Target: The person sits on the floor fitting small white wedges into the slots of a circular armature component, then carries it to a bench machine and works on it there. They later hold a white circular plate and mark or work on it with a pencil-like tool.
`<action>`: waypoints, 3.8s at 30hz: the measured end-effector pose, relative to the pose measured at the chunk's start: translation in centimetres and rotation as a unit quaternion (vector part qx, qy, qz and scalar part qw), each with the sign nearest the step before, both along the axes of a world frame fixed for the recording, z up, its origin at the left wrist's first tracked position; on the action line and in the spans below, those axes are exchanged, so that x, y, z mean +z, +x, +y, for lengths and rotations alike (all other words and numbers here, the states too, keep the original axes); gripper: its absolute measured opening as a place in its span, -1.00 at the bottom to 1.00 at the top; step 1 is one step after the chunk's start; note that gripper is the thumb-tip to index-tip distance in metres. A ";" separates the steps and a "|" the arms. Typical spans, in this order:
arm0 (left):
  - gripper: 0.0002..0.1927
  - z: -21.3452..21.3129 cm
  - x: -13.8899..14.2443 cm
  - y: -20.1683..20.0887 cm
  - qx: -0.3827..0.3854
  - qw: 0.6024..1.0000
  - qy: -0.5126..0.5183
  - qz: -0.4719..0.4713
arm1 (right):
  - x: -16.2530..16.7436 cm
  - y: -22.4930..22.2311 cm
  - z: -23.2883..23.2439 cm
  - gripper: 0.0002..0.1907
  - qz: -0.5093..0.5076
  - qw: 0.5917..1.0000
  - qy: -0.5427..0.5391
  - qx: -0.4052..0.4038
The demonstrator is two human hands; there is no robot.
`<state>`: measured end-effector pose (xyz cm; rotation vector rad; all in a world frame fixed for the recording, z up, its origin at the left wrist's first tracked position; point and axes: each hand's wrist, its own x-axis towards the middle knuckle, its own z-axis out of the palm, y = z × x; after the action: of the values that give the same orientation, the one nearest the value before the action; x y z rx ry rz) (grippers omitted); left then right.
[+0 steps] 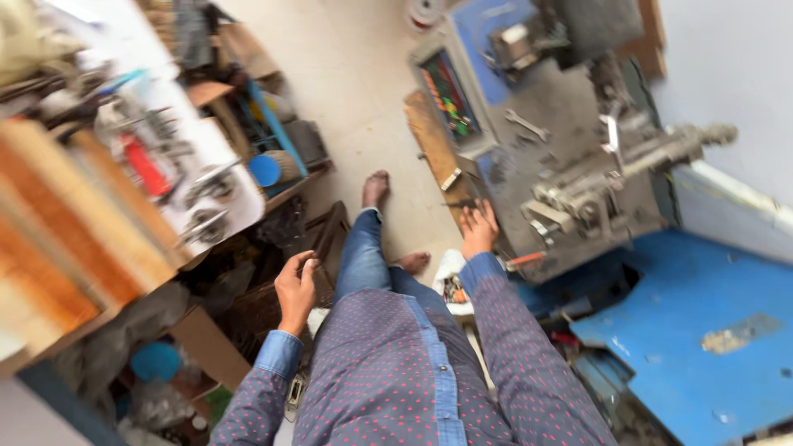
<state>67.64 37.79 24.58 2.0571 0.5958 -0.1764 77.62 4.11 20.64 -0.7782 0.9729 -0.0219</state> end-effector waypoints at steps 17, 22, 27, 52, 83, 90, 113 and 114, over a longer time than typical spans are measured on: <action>-0.73 13.6 6.1 6.2 -0.049 0.903 0.411 -0.110 | 5.3 -10.9 -0.3 -0.48 0.087 0.688 -0.419 0.587; -0.82 13.5 5.9 6.5 -0.057 0.899 0.434 -0.029 | 6.4 -11.8 -0.3 -0.47 0.130 0.708 -0.383 0.579; -0.65 13.0 7.9 7.5 -0.007 0.925 0.374 -0.067 | 7.4 -11.2 0.1 -0.47 0.110 0.687 -0.409 0.590; -0.94 7.8 12.2 14.9 -0.156 0.966 0.072 -0.191 | 11.7 -7.9 1.6 -0.42 -0.093 0.748 -0.286 0.592; -0.21 -20.3 16.5 16.2 -0.514 0.735 -0.428 0.115 | 20.2 -8.9 -2.3 -0.68 -0.131 0.973 0.016 -0.189; 0.06 -24.3 19.9 12.3 -0.491 0.819 -0.290 -0.061 | 20.4 -9.2 -4.8 -0.65 -0.190 0.974 0.055 -0.109; -0.17 -26.6 20.9 9.6 -0.327 0.713 -0.579 0.223 | 20.3 -14.2 -7.3 -0.72 -0.187 0.954 -0.235 -0.022; -0.17 -26.3 20.9 10.6 -0.312 0.684 -0.605 0.263 | 20.6 -13.8 -7.4 -0.72 -0.188 0.946 -0.263 -0.012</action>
<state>78.26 11.48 45.49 0.7545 -0.0308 -1.2388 63.87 -3.25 41.22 -1.2006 0.6098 -0.4538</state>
